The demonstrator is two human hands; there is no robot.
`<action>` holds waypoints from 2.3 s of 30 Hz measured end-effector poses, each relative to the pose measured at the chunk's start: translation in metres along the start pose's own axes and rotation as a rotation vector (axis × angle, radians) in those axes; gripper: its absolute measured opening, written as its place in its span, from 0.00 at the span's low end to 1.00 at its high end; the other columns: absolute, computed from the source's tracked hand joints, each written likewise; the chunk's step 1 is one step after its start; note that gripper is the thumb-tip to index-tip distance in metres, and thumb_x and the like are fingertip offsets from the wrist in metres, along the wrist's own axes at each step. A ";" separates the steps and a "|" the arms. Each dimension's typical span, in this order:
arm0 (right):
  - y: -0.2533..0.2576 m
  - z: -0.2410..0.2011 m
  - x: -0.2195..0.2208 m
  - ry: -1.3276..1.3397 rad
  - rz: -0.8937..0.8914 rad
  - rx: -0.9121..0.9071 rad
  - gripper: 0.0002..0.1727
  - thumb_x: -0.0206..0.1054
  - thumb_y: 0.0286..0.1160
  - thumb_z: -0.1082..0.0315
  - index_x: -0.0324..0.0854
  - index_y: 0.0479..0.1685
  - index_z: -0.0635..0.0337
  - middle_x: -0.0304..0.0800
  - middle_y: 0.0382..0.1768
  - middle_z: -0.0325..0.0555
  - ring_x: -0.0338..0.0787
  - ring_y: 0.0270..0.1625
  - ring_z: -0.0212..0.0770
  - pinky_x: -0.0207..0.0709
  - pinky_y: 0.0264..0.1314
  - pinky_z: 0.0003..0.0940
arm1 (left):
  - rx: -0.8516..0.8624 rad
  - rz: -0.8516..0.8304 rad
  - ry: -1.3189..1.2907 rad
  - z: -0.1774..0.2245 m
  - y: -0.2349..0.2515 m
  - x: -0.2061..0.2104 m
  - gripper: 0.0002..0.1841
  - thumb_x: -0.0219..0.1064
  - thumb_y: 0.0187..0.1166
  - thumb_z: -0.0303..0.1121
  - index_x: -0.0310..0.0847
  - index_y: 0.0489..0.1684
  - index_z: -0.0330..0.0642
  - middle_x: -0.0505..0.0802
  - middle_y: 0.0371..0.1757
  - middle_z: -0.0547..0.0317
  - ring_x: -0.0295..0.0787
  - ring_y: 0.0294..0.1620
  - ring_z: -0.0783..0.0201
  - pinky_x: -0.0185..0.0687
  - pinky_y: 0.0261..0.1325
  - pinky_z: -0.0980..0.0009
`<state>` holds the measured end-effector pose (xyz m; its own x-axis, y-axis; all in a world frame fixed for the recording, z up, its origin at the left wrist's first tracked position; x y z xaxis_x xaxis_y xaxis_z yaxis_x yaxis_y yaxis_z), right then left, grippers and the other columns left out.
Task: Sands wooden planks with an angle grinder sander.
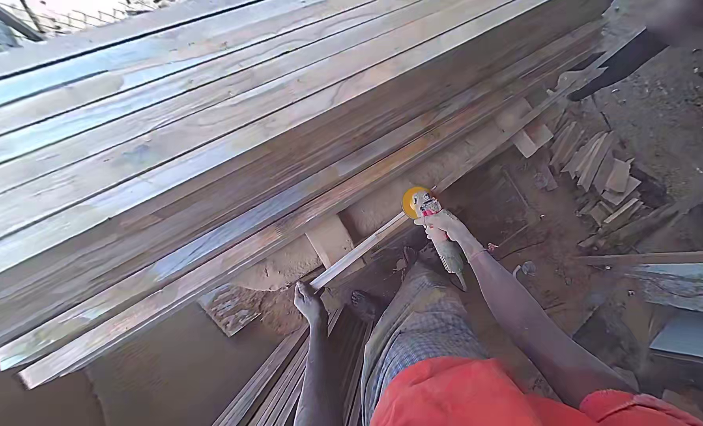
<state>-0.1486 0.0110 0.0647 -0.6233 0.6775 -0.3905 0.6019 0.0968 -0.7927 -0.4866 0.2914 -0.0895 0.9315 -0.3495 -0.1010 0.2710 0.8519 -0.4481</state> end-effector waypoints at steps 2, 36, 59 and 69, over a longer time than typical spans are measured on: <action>0.007 -0.010 -0.038 0.025 0.043 0.040 0.31 0.80 0.64 0.44 0.83 0.60 0.57 0.90 0.37 0.46 0.90 0.34 0.40 0.87 0.42 0.39 | 0.013 0.065 0.015 0.004 -0.003 0.003 0.29 0.37 0.98 0.46 0.81 0.62 0.30 0.93 0.48 0.45 0.95 0.43 0.60 0.93 0.44 0.58; 0.082 -0.007 -0.176 -0.057 0.112 -0.013 0.37 0.79 0.64 0.44 0.79 0.68 0.59 0.91 0.45 0.52 0.92 0.39 0.45 0.87 0.47 0.47 | -0.421 0.176 0.147 0.019 0.005 0.045 0.40 0.31 0.93 0.62 0.81 0.43 0.34 0.87 0.33 0.47 0.85 0.32 0.54 0.85 0.39 0.52; -0.038 0.010 0.230 -0.561 -0.297 -0.274 0.47 0.85 0.42 0.33 0.82 0.58 0.61 0.92 0.42 0.53 0.92 0.41 0.49 0.87 0.46 0.53 | -0.439 0.092 -0.381 0.001 -0.014 -0.050 0.38 0.33 0.94 0.60 0.75 0.70 0.31 0.91 0.60 0.38 0.91 0.59 0.46 0.87 0.61 0.46; 0.016 -0.006 0.030 0.006 -0.015 -0.086 0.41 0.85 0.58 0.45 0.77 0.69 0.58 0.89 0.44 0.53 0.89 0.36 0.45 0.86 0.45 0.48 | -0.167 0.166 0.004 0.000 -0.002 0.002 0.26 0.43 0.98 0.44 0.83 0.53 0.29 0.91 0.39 0.45 0.91 0.37 0.56 0.91 0.44 0.56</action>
<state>-0.1545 0.0376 0.0434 -0.6301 0.6795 -0.3760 0.6330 0.1689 -0.7555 -0.4852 0.2893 -0.0892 0.9588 -0.2123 -0.1890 0.0704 0.8216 -0.5658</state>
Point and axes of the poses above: each hand's wrist, its own y-axis towards the middle knuckle, its own x-axis out of the palm, z = x × y, the point moved 2 cm from there along y, towards the middle knuckle
